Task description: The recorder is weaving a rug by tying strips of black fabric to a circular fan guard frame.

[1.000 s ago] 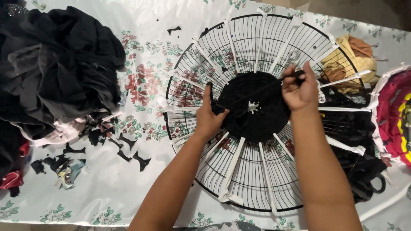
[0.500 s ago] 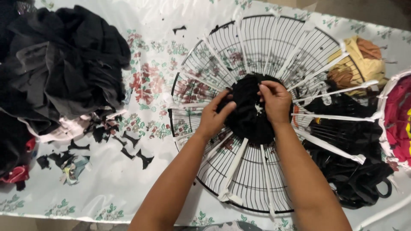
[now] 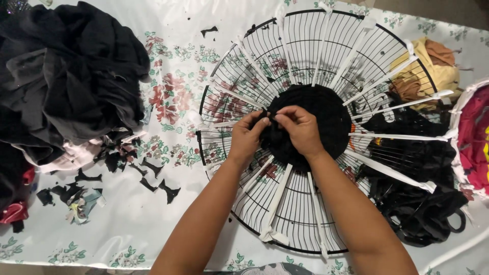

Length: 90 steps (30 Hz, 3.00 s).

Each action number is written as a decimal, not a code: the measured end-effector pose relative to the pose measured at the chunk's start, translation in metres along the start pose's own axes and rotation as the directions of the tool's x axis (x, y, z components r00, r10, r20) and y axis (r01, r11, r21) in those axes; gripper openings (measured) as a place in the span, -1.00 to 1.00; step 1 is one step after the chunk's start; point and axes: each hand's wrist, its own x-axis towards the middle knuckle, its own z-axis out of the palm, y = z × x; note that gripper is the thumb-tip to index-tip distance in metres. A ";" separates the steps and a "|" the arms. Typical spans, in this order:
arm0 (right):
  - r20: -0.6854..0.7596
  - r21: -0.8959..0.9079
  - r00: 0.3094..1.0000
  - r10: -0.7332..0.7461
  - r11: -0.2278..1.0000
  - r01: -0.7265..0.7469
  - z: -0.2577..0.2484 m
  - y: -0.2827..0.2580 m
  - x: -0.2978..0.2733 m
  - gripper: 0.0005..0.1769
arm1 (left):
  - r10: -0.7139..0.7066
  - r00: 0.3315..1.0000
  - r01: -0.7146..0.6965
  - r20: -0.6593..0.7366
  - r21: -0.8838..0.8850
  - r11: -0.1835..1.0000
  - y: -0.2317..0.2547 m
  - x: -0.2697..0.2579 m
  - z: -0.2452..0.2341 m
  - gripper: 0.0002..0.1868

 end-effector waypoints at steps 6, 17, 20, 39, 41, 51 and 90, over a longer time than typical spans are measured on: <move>0.028 0.109 0.999 0.022 0.994 -0.025 0.009 -0.016 -0.002 -0.79 | 0.041 0.995 -0.044 0.091 0.024 0.999 -0.019 0.010 -0.012 -0.73; 0.004 -0.144 0.991 -0.136 0.980 0.135 0.015 -0.022 -0.009 -0.85 | 0.003 0.981 0.007 0.192 -0.051 0.999 -0.021 0.012 -0.018 -0.70; -0.011 -0.112 0.996 -0.087 0.990 0.086 0.014 -0.016 -0.006 -0.86 | -0.015 0.978 0.034 0.209 -0.085 0.996 -0.018 0.011 -0.017 -0.72; 0.023 -0.094 1.000 -0.006 0.996 0.008 0.007 -0.011 -0.002 -0.87 | 0.007 0.988 0.003 0.152 -0.069 0.998 -0.031 0.015 -0.023 -0.73; 0.075 0.062 0.997 0.020 0.998 -0.024 0.006 -0.016 0.001 -0.80 | 0.017 0.983 -0.006 0.182 -0.061 0.998 -0.031 0.016 -0.023 -0.73; 0.116 0.064 0.992 0.048 0.996 -0.056 0.000 0.014 0.005 -0.93 | 0.210 0.959 -0.249 0.191 0.212 0.945 -0.025 0.001 -0.007 -0.72; 0.286 0.015 0.958 -0.027 1.000 0.024 -0.022 -0.050 0.006 -0.86 | -0.115 0.993 0.116 0.035 -0.022 0.993 -0.001 0.012 -0.008 -0.93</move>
